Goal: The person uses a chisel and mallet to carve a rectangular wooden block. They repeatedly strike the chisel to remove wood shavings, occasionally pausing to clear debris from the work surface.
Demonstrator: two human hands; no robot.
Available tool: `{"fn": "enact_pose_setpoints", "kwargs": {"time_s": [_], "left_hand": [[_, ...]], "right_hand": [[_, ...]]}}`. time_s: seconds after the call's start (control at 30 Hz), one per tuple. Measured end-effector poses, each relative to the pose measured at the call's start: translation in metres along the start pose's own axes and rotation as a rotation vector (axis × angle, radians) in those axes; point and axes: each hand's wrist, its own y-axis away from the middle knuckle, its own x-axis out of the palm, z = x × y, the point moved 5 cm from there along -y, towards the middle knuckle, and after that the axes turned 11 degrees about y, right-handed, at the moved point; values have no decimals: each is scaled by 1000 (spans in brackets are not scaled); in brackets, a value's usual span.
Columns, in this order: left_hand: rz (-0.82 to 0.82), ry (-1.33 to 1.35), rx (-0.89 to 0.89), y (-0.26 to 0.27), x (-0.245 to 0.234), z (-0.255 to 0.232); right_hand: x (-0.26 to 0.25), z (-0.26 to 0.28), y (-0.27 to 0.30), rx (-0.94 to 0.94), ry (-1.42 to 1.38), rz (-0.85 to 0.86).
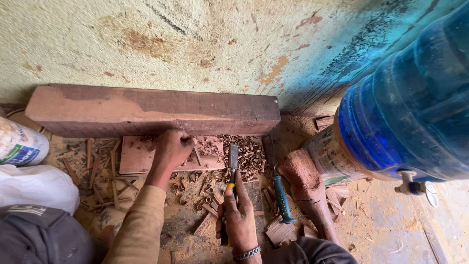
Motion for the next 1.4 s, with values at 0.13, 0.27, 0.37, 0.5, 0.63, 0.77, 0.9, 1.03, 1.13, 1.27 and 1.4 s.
{"fn": "enact_pose_setpoints", "kwargs": {"time_s": [0.13, 0.27, 0.37, 0.5, 0.63, 0.77, 0.9, 1.03, 1.13, 1.27, 1.4], "left_hand": [[-21, -210, 63, -18, 16, -9], [-161, -76, 128, -15, 22, -6], [-244, -1, 205, -7, 11, -3], [-212, 139, 10, 14, -4, 9], [-117, -246, 278, 45, -9, -9], [-102, -404, 210, 58, 2, -1], [-280, -372, 336, 47, 7, 10], [-293, -342, 328, 40, 11, 26], [-331, -328, 413, 38, 12, 29], [-332, -342, 398, 32, 14, 34], [-376, -336, 433, 31, 14, 32]], "right_hand": [[4, -5, -7, 56, 24, 2], [9, -11, -11, 105, -1, 27], [12, -12, -10, 87, 6, 39], [14, -12, -12, 60, 30, 64], [16, -18, -10, 94, 85, 102], [21, -19, -3, 101, 73, 117], [26, -20, 1, 83, 115, 156], [35, -24, -1, 72, 102, 171], [37, -28, -1, 93, 150, 147], [38, -29, 9, 88, 228, 127], [45, -23, -6, -29, 348, 80]]}}
